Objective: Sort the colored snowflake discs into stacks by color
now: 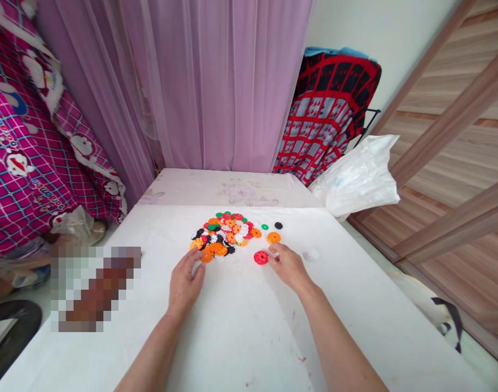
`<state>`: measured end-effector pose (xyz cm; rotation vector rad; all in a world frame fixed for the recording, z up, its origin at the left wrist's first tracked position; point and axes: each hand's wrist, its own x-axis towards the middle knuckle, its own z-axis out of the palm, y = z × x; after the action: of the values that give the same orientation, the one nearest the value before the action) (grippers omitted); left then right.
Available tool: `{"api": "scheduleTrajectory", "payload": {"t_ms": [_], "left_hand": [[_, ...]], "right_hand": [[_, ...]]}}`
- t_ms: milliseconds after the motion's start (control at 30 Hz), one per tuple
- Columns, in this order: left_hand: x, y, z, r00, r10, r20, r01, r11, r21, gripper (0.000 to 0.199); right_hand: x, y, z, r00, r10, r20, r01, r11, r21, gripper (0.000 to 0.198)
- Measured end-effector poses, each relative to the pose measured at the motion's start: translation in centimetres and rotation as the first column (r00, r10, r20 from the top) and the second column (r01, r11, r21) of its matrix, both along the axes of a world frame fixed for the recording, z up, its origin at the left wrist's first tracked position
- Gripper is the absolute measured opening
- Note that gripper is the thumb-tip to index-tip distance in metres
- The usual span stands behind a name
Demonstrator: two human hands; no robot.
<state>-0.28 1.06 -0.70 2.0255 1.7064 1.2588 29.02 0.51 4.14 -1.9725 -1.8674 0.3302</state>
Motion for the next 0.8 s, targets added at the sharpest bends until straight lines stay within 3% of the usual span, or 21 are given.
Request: {"api": "scheduleTrajectory", "payload": {"t_ms": [267,533,800], "left_hand": [[0.1,0.0,-0.1,1.000,0.007,0.001,-0.007,1.000,0.011,0.028],[0.3,-0.1,0.2,1.000,0.004,0.010,-0.004,1.000,0.007,0.027],[0.4,-0.2,0.5,1.000,0.009,0.016,-0.009,1.000,0.005,0.028]], "right_hand": [[-0.7,0.7,0.4,1.000,0.001,-0.012,-0.001,1.000,-0.012,0.023],[-0.7,2.1,2.0,0.989,0.009,0.147,-0.001,0.999,-0.054,0.018],[-4.2,6.9,3.2,0.953,0.219,0.208,-0.211,0.976,-0.060,0.040]]}}
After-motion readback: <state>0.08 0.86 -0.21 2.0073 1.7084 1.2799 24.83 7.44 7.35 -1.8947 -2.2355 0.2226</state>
